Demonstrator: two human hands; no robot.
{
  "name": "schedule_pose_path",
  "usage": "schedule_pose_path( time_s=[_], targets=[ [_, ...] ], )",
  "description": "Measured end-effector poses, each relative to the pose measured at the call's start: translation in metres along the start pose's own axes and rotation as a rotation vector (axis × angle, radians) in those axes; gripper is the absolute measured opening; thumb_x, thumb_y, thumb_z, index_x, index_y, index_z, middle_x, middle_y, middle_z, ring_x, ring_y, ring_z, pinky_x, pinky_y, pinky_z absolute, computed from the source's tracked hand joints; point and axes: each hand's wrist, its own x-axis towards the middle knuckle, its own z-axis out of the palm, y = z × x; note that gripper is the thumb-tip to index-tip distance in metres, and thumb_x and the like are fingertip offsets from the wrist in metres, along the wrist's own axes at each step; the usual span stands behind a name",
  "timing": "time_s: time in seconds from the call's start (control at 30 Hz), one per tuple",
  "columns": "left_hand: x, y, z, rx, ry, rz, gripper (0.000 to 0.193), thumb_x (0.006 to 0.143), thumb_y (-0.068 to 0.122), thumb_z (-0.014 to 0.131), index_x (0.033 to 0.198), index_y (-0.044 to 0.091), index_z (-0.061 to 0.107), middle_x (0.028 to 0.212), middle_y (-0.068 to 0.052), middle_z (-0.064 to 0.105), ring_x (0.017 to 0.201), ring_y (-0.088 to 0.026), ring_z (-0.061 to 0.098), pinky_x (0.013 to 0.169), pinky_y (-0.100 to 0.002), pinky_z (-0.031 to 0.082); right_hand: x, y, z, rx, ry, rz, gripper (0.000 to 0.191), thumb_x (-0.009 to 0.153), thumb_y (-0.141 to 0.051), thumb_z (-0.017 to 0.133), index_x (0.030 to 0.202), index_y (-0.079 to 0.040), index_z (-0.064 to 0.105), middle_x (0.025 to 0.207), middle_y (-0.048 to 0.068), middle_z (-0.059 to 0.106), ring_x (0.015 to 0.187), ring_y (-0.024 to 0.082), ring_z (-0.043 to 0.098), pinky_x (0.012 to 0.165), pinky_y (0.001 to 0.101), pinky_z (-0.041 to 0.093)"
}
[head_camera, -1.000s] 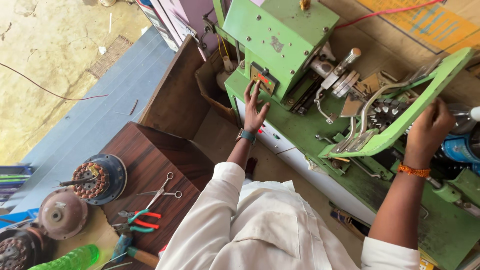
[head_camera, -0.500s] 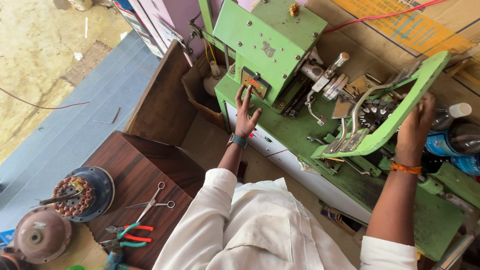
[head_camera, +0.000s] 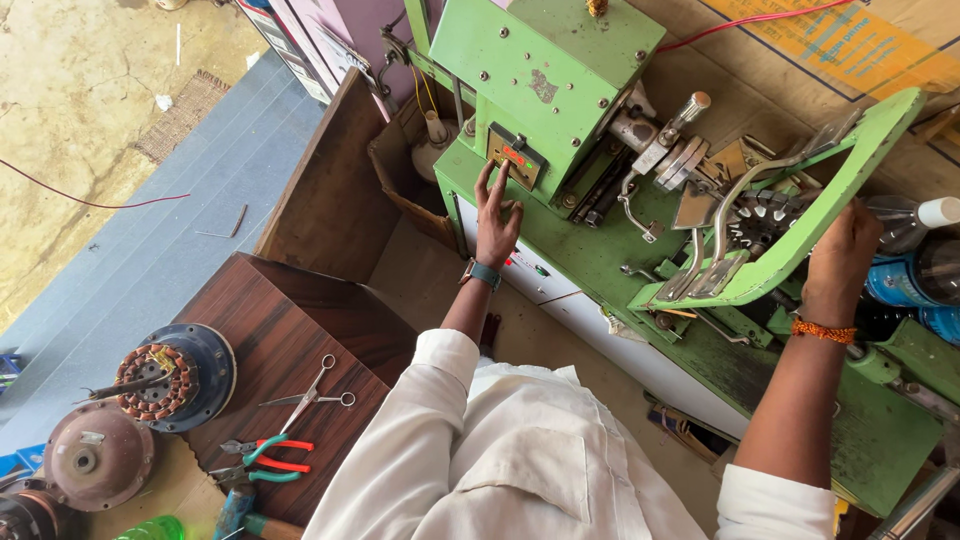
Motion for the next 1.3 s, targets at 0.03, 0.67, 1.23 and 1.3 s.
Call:
schedule_pose_path(
  time_s=[0.03, 0.67, 1.23, 1.3],
  targets=[
    [0.000, 0.000, 0.001, -0.010, 0.001, -0.013, 0.081, 0.088, -0.008, 0.057, 0.160, 0.023, 0.039, 0.168, -0.012, 0.021, 0.138, -0.028, 0.055, 0.098, -0.035, 0.062, 0.002, 0.003, -0.002, 0.008, -0.007, -0.003, 0.048, 0.121, -0.027, 0.049, 0.081, -0.002, 0.050, 0.076, -0.001, 0.050, 0.072, 0.008, 0.044, 0.070, 0.0304, 0.034],
    [0.005, -0.004, 0.011, 0.041, -0.036, 0.006, 0.082, 0.089, -0.011, 0.051, 0.162, 0.022, 0.034, 0.169, -0.013, 0.018, 0.132, -0.034, 0.058, 0.094, -0.033, 0.061, 0.010, 0.020, -0.010, -0.063, 0.017, -0.066, 0.041, 0.118, -0.025, 0.046, 0.094, 0.003, 0.065, 0.081, 0.002, 0.059, 0.075, 0.009, 0.053, 0.070, 0.0285, 0.037],
    [0.009, -0.018, 0.014, 0.074, -0.052, -0.016, 0.082, 0.089, -0.010, 0.053, 0.162, 0.023, 0.033, 0.168, -0.013, 0.017, 0.132, -0.035, 0.058, 0.091, -0.033, 0.063, 0.018, 0.061, -0.019, -0.103, 0.010, -0.178, 0.045, 0.123, -0.025, 0.043, 0.090, 0.003, 0.057, 0.084, 0.007, 0.061, 0.076, 0.012, 0.058, 0.069, 0.0288, 0.044],
    [0.009, -0.019, 0.015, 0.070, -0.049, -0.007, 0.083, 0.090, -0.010, 0.051, 0.162, 0.023, 0.032, 0.169, -0.012, 0.017, 0.133, -0.035, 0.058, 0.092, -0.033, 0.063, 0.018, 0.059, -0.018, -0.077, 0.002, -0.183, 0.045, 0.122, -0.025, 0.043, 0.091, 0.003, 0.057, 0.085, 0.007, 0.062, 0.076, 0.012, 0.059, 0.070, 0.0292, 0.045]
  ],
)
